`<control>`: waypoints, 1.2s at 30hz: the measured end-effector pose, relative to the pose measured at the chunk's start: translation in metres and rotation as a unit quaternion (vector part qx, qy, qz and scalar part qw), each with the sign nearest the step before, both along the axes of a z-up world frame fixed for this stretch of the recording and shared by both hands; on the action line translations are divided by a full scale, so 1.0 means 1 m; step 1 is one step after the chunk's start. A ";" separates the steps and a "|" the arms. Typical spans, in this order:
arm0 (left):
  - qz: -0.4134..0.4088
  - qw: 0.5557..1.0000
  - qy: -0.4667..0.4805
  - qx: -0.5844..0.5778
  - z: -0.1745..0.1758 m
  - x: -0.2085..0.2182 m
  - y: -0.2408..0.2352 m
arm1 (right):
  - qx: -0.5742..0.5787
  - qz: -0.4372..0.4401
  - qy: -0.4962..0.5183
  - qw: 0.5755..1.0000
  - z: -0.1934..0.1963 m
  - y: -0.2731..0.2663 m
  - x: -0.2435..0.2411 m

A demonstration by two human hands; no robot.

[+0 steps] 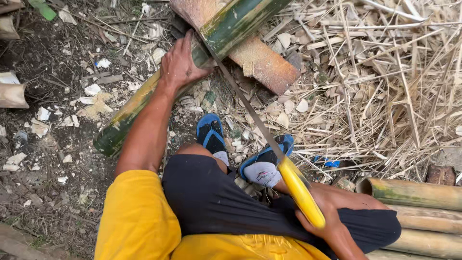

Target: The person uses a hand saw to cut a long bamboo pole into smaller sections. They hold the bamboo steady with their left hand while sawing with their right hand, repeating the process to create multiple pieces.

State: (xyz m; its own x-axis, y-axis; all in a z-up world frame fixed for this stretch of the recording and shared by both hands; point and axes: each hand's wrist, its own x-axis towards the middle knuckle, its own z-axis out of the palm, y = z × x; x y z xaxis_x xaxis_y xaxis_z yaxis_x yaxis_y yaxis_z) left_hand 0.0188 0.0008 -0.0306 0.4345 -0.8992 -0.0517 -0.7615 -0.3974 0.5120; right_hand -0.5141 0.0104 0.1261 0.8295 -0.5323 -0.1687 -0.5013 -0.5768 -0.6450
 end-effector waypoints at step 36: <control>-0.008 0.999 0.020 0.026 0.009 0.011 -0.001 | -0.015 0.054 -0.057 0.997 0.033 -0.010 0.029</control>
State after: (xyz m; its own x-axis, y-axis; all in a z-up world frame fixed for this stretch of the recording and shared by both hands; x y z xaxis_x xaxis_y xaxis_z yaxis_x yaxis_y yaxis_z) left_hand 0.0299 -0.0004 -0.0219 0.4173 -0.9014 -0.1156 -0.7466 -0.4126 0.5218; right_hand -0.4853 0.0006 0.1588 0.8954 -0.4418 -0.0551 -0.3590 -0.6434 -0.6761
